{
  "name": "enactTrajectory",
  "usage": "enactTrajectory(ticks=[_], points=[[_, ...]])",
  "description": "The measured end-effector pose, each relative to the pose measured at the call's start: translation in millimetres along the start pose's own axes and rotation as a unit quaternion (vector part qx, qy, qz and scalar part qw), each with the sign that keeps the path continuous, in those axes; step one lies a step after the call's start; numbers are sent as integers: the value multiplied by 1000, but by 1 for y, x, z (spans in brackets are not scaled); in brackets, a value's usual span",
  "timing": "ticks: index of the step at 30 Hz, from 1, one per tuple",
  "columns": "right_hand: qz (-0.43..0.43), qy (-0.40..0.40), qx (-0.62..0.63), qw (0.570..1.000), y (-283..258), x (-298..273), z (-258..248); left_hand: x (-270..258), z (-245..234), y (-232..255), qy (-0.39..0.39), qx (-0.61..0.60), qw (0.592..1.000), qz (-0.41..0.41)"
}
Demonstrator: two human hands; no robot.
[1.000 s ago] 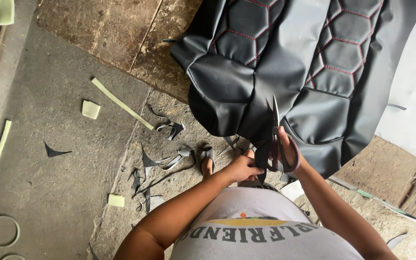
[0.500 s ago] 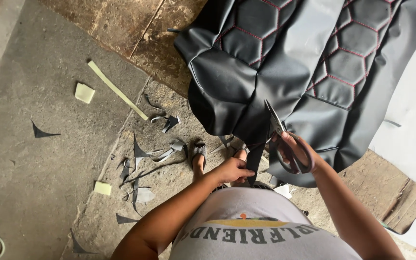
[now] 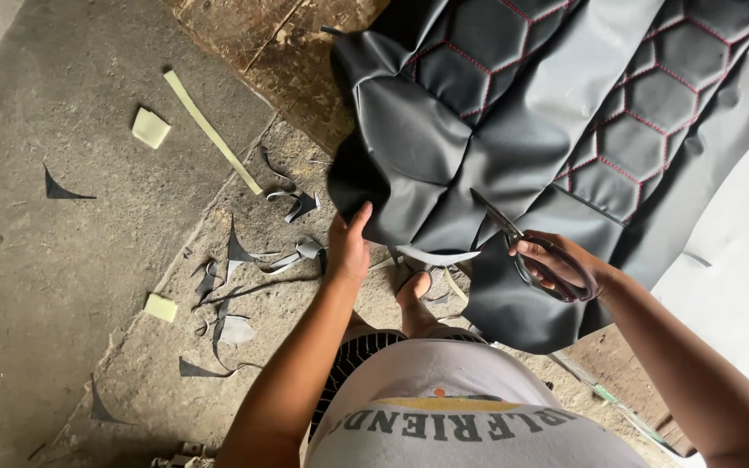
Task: Measure and cut upholstery material using a ruler and scissors
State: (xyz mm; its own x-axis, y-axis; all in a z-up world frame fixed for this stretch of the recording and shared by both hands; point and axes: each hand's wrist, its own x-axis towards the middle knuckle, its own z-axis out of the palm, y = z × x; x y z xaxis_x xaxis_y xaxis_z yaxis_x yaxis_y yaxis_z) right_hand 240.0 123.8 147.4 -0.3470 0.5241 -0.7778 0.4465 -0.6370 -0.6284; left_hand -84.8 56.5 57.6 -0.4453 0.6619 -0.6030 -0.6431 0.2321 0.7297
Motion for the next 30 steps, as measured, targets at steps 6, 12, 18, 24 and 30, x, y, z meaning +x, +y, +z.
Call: enactTrajectory(ticks=[6,12,18,24,30], points=[[17,-72,-55,996,-12,14,-14,-23,-6,6,69,335,879,333],[29,-80,-104,991,-20,28,-28,-21,-16,-61,-24,112,978,-173],[52,-109,-156,980,-9,54,-50,-40,40,-91,-60,-55,965,-250],[72,-129,-249,957,-13,76,-75,-35,38,-104,66,-74,978,-182],[94,-152,-334,925,-77,79,-71,-39,38,-103,41,-101,977,-185]])
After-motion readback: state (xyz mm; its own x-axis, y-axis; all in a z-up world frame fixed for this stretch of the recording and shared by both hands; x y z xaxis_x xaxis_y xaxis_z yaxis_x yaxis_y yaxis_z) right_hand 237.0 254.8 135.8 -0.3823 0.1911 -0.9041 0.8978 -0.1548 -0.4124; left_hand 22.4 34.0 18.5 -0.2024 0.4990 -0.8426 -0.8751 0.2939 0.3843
